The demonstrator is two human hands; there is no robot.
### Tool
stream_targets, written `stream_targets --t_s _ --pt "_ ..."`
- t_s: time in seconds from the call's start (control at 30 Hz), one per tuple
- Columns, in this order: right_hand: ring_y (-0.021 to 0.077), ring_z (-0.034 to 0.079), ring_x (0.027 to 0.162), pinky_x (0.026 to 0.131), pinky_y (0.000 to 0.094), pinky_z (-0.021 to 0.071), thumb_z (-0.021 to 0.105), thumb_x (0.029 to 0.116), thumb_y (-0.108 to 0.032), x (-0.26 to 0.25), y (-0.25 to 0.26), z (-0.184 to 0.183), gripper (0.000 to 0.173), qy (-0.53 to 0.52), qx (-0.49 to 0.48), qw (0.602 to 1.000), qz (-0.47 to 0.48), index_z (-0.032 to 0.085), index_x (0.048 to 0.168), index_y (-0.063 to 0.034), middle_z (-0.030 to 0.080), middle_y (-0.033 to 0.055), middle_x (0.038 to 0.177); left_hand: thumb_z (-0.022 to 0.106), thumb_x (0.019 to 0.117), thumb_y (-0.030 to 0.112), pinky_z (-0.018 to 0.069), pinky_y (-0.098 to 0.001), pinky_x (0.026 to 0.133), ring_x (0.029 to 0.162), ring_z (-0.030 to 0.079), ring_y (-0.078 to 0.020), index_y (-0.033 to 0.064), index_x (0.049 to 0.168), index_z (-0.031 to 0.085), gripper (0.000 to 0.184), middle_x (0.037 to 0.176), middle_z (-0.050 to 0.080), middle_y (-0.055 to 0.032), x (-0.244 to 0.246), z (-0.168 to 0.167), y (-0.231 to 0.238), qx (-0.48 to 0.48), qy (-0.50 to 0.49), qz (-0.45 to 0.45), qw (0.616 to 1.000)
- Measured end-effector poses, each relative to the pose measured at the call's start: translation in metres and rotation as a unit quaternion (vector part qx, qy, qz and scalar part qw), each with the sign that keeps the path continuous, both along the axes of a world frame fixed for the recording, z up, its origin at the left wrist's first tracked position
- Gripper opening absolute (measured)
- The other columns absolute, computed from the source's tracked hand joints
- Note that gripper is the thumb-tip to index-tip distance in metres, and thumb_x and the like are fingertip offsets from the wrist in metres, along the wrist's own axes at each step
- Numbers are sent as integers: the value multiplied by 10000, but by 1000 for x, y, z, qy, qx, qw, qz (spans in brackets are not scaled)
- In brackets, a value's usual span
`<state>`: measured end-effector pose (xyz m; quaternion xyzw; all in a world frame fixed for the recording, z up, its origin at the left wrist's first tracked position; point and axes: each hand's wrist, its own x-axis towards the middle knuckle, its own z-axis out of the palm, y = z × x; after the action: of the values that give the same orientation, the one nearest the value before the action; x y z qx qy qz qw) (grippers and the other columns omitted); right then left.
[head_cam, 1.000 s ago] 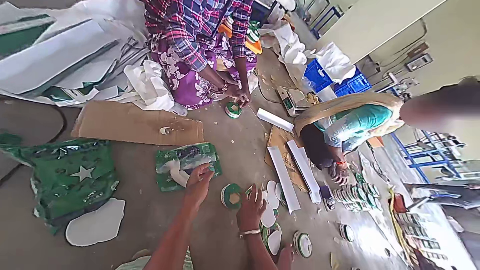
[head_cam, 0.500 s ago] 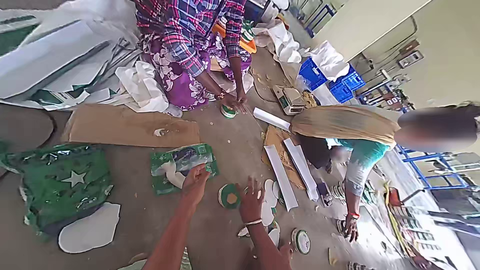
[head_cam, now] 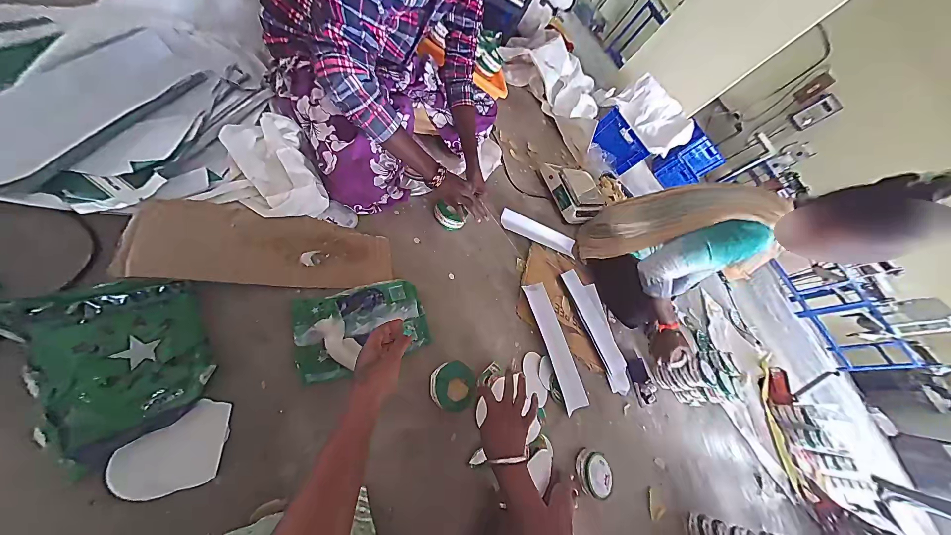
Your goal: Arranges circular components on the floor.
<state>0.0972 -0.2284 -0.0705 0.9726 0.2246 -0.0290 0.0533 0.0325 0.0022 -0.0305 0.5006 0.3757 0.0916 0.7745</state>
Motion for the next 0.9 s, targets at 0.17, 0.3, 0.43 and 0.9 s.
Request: stream_targets --t_s 0.17,0.3,0.43,0.9 --pt "541 339 1462 1103 780 233 639 820 110 -29 -1 -14 612 -6 -27 999 21 659 1381 -134 435 281 1556 479 1062 93 443 -414 1025 1244 551 -267 -59 1453 437 422 1403 542 -245 1 0 -1 13 -1 -15 1000" --pt "529 377 1445 1089 779 254 668 814 75 -50 6 -5 485 -25 -10 999 40 754 1230 -159 482 269 1525 488 1061 110 452 -399 1009 1230 557 -253 -56 1450 443 426 1395 550 -235 -1 -3 -1 21 -4 -7 1000" --pt "441 412 1460 1116 743 284 643 839 74 -66 13 -20 547 -19 -53 996 66 635 1378 -20 467 222 1557 484 1064 114 450 -403 1007 1215 560 -254 -53 1446 452 418 1372 563 -231 0 1 -1 27 0 -19 999" --pt "596 336 1434 1072 810 233 700 764 101 -33 -14 -5 632 -44 -17 999 12 732 1295 -241 419 319 1548 482 1072 112 457 -384 1008 1200 570 -241 -51 1447 451 410 1384 552 -229 0 2 0 3 -4 9 1000"
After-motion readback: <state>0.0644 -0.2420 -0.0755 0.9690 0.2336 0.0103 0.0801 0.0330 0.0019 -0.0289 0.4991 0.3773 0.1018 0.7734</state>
